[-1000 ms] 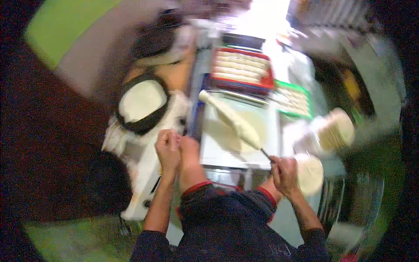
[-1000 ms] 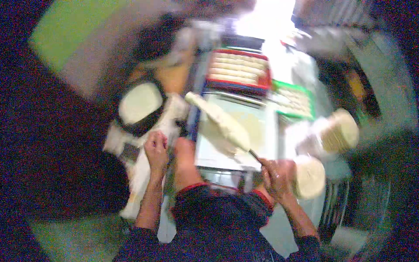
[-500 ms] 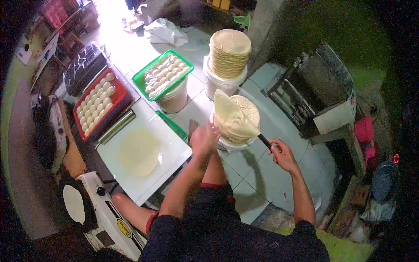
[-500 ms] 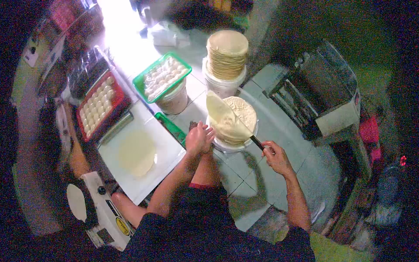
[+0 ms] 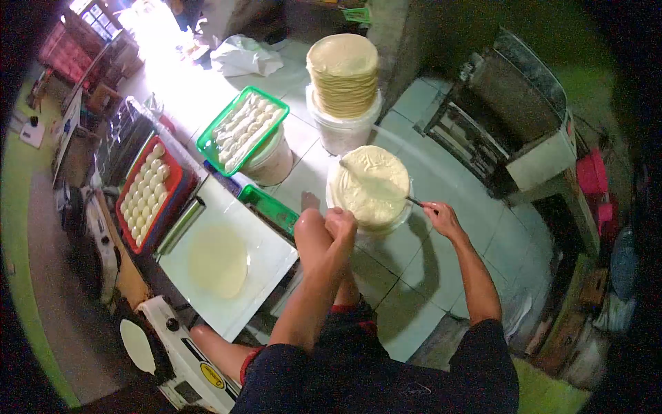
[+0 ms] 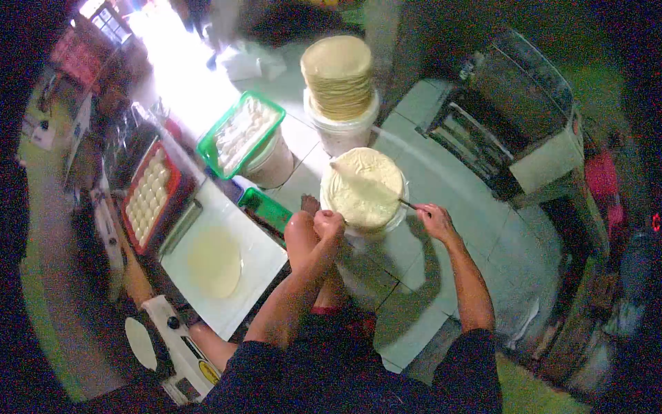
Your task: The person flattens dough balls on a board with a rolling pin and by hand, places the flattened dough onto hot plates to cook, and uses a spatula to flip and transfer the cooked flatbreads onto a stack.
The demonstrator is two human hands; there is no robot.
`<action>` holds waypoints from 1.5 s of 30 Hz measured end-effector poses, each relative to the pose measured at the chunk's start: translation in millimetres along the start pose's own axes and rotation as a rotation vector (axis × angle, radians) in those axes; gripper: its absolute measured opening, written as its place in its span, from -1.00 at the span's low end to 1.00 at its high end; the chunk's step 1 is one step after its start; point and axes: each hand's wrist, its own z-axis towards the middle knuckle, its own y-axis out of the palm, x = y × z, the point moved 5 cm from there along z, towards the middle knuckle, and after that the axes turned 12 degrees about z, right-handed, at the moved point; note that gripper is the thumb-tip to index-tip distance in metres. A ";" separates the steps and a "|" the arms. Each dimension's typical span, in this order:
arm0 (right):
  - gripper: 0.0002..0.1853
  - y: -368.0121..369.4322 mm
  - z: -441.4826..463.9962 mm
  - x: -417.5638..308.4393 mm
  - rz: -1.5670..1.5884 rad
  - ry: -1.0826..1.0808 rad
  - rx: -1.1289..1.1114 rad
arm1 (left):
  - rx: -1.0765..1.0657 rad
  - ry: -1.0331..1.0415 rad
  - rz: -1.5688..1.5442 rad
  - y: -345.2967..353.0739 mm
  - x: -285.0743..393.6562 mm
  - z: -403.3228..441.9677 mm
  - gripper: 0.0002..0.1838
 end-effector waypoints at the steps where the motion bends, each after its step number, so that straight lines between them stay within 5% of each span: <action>1: -0.70 1.8 -2.1 3.4 0.197 0.137 0.060 | 0.051 0.031 0.106 -6.4 8.2 -7.7 -0.50; 2: -0.70 1.9 -1.2 2.3 0.199 0.127 0.062 | 0.102 0.063 0.208 -13.0 17.3 -16.1 -0.45; 3: -0.70 7.5 1.9 10.5 0.201 0.117 0.065 | 0.011 0.335 0.135 3.6 3.0 1.0 -0.29; 6: -0.73 14.3 -9.2 9.5 0.246 0.123 0.168 | 0.250 0.919 0.834 -32.2 67.4 -67.7 -0.24; 7: -0.74 19.7 -15.2 11.5 0.273 0.112 0.224 | 0.000 0.942 0.903 -25.6 61.1 -63.9 -0.22; 10: -0.74 38.2 -34.9 9.4 0.257 0.134 0.344 | -0.006 0.852 0.723 -39.3 71.3 -64.5 -0.26; 12: -0.74 56.1 -39.3 16.7 0.152 0.153 0.350 | 0.172 1.122 0.542 -69.4 88.3 -68.5 -0.32; 16: -0.72 107.9 -28.9 -5.4 0.188 0.144 0.238 | 0.096 1.006 0.340 -181.9 74.2 -35.6 -0.36; 22: -0.33 87.2 -8.1 -84.0 -0.307 0.000 0.320 | -0.004 0.733 0.526 -324.0 -94.0 -42.0 -0.40; 25: -0.28 88.9 12.8 -60.3 -0.382 0.196 0.210 | -0.006 0.812 0.754 -351.6 -183.6 -56.1 -0.47; 28: -0.33 82.8 7.2 -100.4 -0.293 -0.012 0.431 | 0.011 0.924 0.873 -359.6 -241.7 -36.9 -0.52; 29: -0.35 84.5 6.0 -120.8 -0.219 -0.034 0.359 | -0.048 0.897 0.896 -369.8 -209.7 -44.9 -0.55; 30: -0.37 90.2 6.7 -145.8 -0.138 -0.061 0.281 | -0.159 0.622 0.782 -386.3 -183.8 -38.8 -0.66; 31: -0.50 100.1 8.1 -174.0 -0.153 -0.224 0.317 | -0.078 0.549 0.809 -401.6 -173.6 -20.6 -0.76; 34: -0.64 157.4 15.9 -253.5 0.394 -0.230 -0.048 | 0.056 0.631 0.789 -441.2 -142.7 21.5 -0.74; 37: -0.75 244.6 20.9 -336.8 0.415 -0.369 -0.345 | 0.385 0.754 0.924 -485.5 -126.5 76.7 -0.72; 38: -0.76 271.1 27.9 -365.7 0.375 -0.387 -0.461 | 0.386 0.619 1.020 -507.1 -108.7 100.0 -0.75; 39: -0.77 297.2 37.3 -391.6 0.338 -0.448 -0.444 | 0.617 0.752 1.038 -531.6 -90.7 120.0 -0.80; 40: -0.77 327.7 48.7 -411.0 0.300 -0.508 -0.430 | 0.583 0.570 0.998 -562.8 -52.3 118.9 -0.80; 44: -0.82 447.1 92.3 -473.0 0.288 -0.848 -0.507 | 1.193 0.894 0.841 -632.3 27.2 92.3 -0.69; 45: -0.83 470.7 95.8 -485.1 0.285 -0.932 -0.527 | 1.137 0.891 0.804 -634.1 33.7 81.1 -0.69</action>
